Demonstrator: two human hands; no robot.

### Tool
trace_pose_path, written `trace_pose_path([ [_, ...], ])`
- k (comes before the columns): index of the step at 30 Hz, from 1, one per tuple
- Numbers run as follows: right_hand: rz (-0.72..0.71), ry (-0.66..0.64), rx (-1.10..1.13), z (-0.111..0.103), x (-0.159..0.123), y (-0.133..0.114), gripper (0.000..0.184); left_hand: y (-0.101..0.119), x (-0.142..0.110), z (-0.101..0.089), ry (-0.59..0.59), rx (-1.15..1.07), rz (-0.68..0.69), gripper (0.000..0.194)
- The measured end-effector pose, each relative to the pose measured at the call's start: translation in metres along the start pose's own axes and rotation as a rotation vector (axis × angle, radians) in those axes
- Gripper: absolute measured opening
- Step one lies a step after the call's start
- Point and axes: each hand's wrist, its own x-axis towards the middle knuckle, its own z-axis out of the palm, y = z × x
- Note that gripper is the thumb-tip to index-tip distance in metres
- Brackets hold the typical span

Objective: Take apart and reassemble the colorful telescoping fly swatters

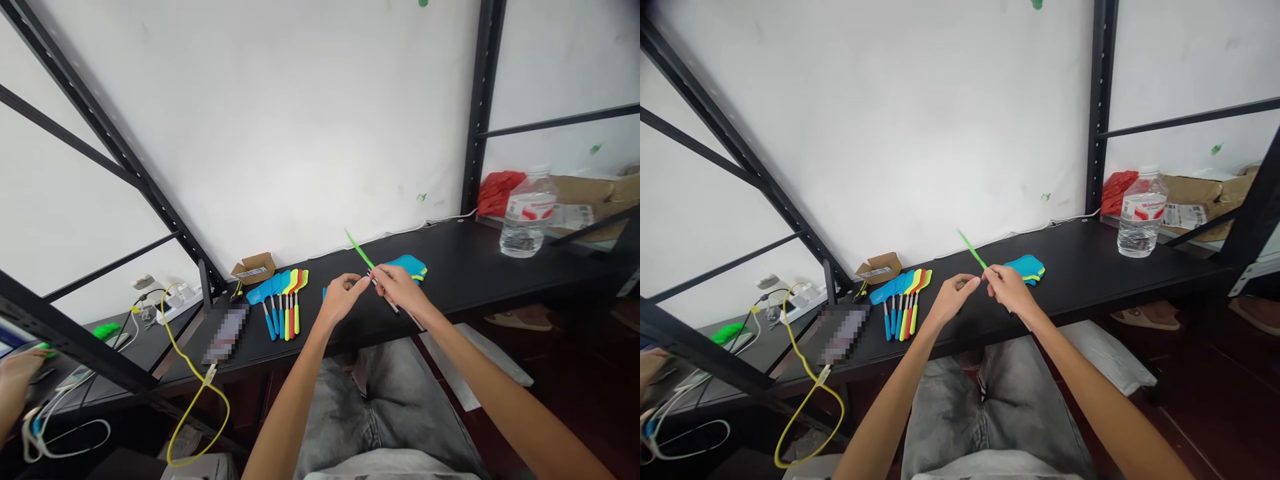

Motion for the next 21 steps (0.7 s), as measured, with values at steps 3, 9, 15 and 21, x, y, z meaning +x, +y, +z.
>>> trace_pose_path([
  [3, -0.102, -0.043, -0.181, 0.012, -0.005, 0.000, 0.032, 0.008, 0.002, 0.004, 0.088, -0.055, 0.080, 0.051],
  [9, 0.058, -0.107, 0.103, 0.029, -0.005, 0.005, 0.031, -0.009, 0.009, 0.011, 0.179, -0.210, 0.002, 0.053],
  [15, 0.284, -0.220, 0.841, 0.043, -0.001, -0.002, 0.026, -0.005, 0.008, 0.016, 0.228, -0.740, -0.078, 0.048],
  [21, 0.351, -0.370, 1.258, 0.049, -0.012, -0.026, 0.016, 0.010, 0.012, 0.015, 0.365, -1.150, -0.088, 0.040],
])
